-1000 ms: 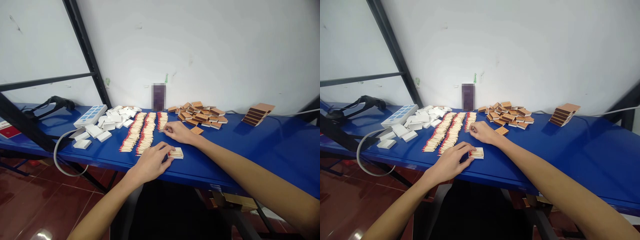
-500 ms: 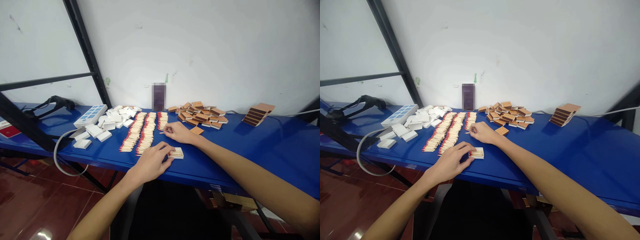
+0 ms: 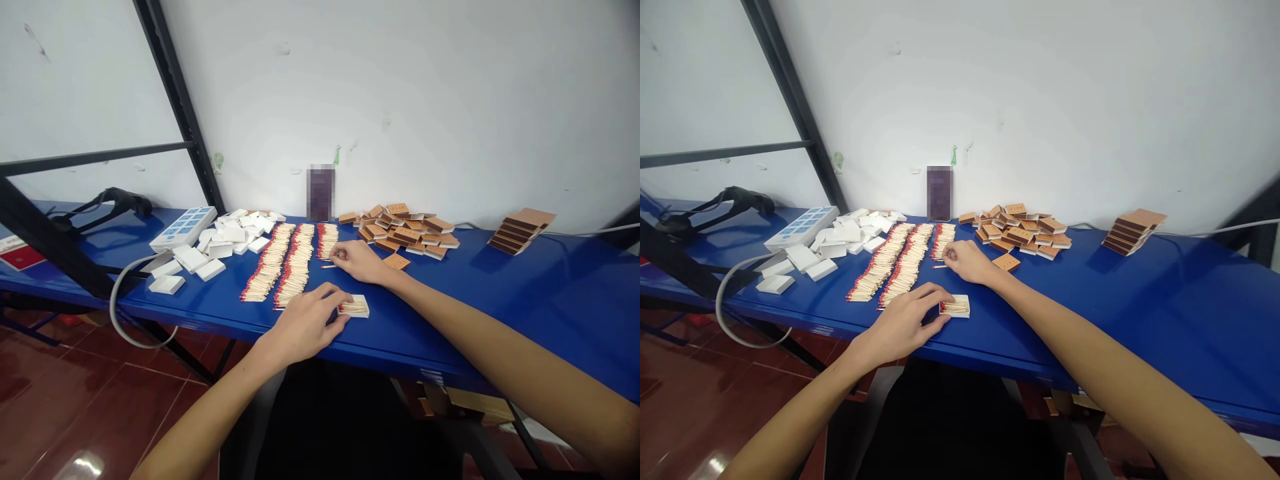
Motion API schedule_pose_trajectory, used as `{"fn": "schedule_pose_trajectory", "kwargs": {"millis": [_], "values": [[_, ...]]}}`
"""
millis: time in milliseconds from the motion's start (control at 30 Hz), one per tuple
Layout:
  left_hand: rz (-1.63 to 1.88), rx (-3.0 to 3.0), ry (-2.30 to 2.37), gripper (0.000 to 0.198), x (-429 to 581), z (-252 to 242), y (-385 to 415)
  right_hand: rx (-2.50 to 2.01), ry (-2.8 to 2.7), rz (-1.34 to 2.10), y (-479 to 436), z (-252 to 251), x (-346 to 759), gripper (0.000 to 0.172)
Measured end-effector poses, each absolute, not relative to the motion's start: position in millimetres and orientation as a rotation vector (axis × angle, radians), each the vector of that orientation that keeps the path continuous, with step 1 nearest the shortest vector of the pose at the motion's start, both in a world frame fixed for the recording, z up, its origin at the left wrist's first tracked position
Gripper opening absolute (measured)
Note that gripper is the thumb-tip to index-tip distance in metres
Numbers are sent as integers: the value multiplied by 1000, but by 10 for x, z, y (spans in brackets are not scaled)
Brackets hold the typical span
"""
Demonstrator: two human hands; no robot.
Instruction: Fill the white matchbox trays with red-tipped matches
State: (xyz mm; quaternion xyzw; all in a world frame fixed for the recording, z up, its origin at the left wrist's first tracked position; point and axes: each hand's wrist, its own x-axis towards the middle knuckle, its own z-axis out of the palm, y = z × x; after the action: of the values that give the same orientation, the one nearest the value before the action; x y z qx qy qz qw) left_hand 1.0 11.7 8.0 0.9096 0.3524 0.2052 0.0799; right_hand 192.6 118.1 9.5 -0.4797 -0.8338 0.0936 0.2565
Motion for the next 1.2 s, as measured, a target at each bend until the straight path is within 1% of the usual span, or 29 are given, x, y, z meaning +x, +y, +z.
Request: {"fn": "schedule_pose_trajectory", "kwargs": {"millis": [167, 333, 633, 867, 1033, 1200], "values": [[619, 2711, 1064, 26, 12, 83, 109, -1240, -2323, 240, 1227, 80, 1911, 14], [619, 2710, 1074, 31, 9, 76, 110, -1284, -2297, 257, 1197, 112, 1880, 14], [628, 2731, 1064, 28, 13, 65, 119, -1349, -2295, 277, 1180, 169, 1878, 14], [624, 2722, 1049, 26, 12, 70, 120, -1335, -2258, 428, 1091, 219, 1886, 15], [626, 2724, 1048, 25, 17, 70, 122, -1336, -2250, 406, 1075, 212, 1890, 16], [617, 2728, 1062, 24, 14, 74, 119, -1286, -2209, 309, 1129, 148, 1907, 19]]}}
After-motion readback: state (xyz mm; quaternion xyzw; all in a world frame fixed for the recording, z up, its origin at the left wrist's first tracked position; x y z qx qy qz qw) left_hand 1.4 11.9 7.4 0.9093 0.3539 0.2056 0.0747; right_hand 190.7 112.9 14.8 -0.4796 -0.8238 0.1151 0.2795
